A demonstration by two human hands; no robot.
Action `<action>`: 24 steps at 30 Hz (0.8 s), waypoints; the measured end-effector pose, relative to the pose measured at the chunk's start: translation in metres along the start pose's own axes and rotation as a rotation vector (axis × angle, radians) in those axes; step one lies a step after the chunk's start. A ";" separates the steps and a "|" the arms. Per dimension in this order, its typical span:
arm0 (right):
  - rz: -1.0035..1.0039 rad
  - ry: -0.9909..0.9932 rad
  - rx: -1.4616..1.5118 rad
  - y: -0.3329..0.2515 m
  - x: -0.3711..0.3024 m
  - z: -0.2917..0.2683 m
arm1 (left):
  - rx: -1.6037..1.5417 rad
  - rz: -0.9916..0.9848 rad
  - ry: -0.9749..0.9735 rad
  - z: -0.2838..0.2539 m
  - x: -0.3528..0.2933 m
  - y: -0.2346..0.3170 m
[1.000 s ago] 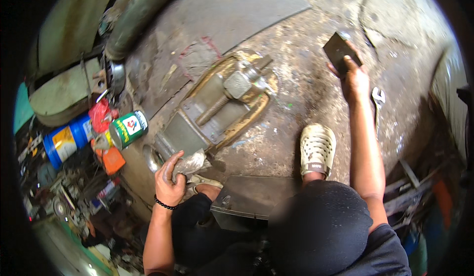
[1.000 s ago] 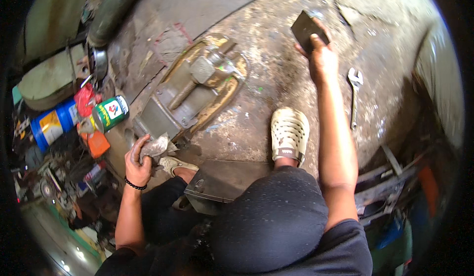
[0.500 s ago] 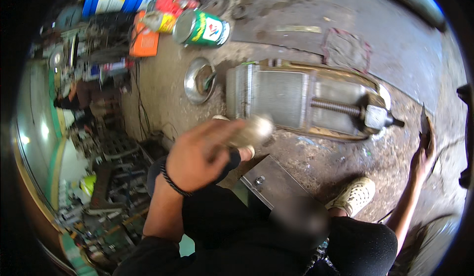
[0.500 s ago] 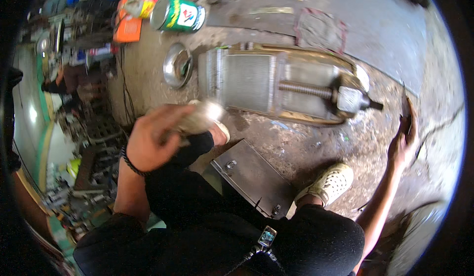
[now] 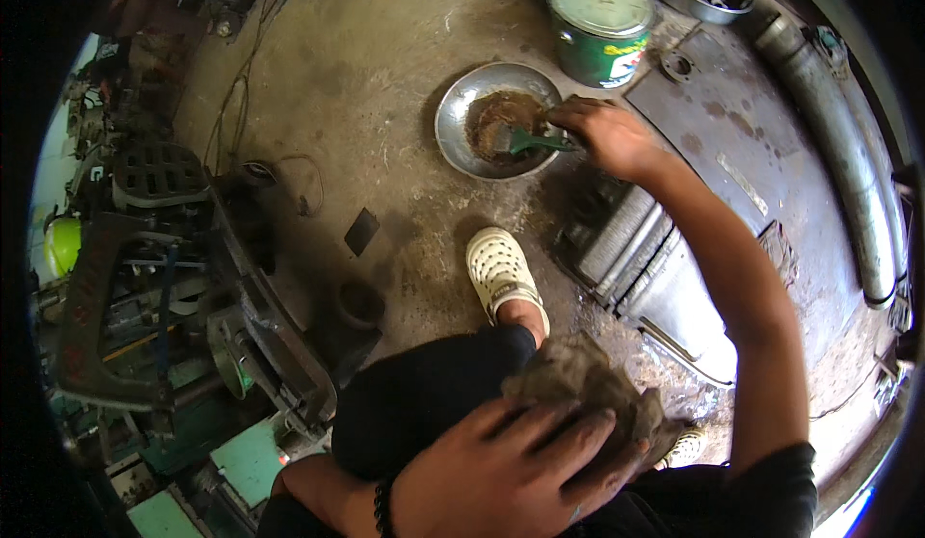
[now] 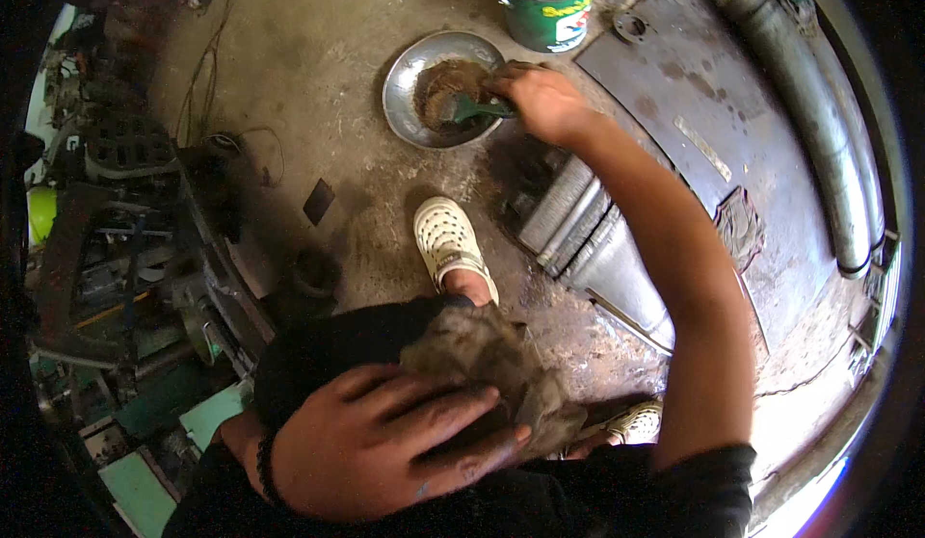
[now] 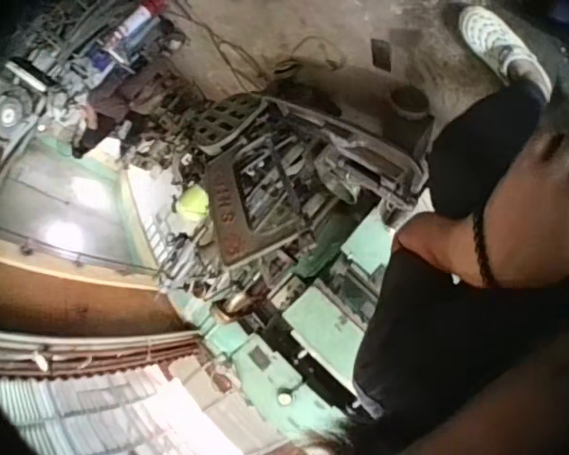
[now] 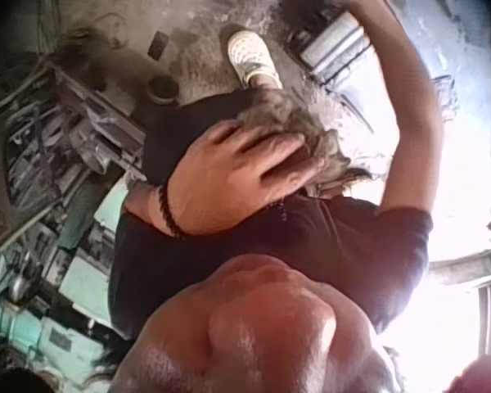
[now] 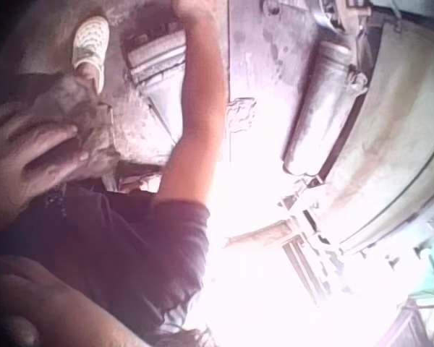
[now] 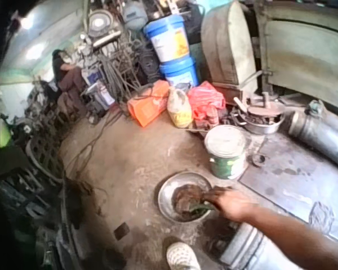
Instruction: The person wipes a metal part with a cloth, then uses a metal scraper to remove residue from the surface. The person continues to wipe and scrape the part repeatedly.
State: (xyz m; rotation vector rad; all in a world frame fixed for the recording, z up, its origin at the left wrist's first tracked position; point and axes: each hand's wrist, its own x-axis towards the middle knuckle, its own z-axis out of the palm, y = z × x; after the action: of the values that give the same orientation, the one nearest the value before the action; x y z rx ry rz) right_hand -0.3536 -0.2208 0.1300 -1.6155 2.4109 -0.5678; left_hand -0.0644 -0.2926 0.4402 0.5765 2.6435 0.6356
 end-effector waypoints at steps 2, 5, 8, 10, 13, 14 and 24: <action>0.212 -0.132 -0.078 0.011 0.074 0.059 | -0.047 -0.078 0.112 -0.005 -0.016 -0.025; 0.076 0.076 -0.174 0.032 0.121 0.125 | -0.100 -0.190 0.036 -0.023 -0.041 -0.062; 0.059 -0.097 -0.447 0.043 0.132 0.160 | -0.125 -0.256 -0.088 -0.036 -0.056 -0.088; 0.148 -0.180 -0.350 0.042 0.130 0.160 | -0.126 -0.262 -0.087 -0.036 -0.062 -0.096; 0.198 -0.247 -0.243 0.030 0.129 0.129 | -0.170 -0.304 0.044 -0.027 -0.064 -0.095; 0.195 -0.180 -0.194 0.025 0.126 0.111 | -0.172 -0.315 0.063 -0.024 -0.064 -0.092; 0.430 0.320 1.104 0.006 -0.200 -0.116 | 0.009 -0.259 -0.025 0.008 -0.054 0.010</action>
State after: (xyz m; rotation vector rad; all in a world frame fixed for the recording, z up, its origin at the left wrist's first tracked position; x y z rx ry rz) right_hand -0.3217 -0.0104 0.2218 -0.5503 1.8517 -1.7205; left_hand -0.0116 -0.3070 0.4516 0.2356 2.6371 0.5341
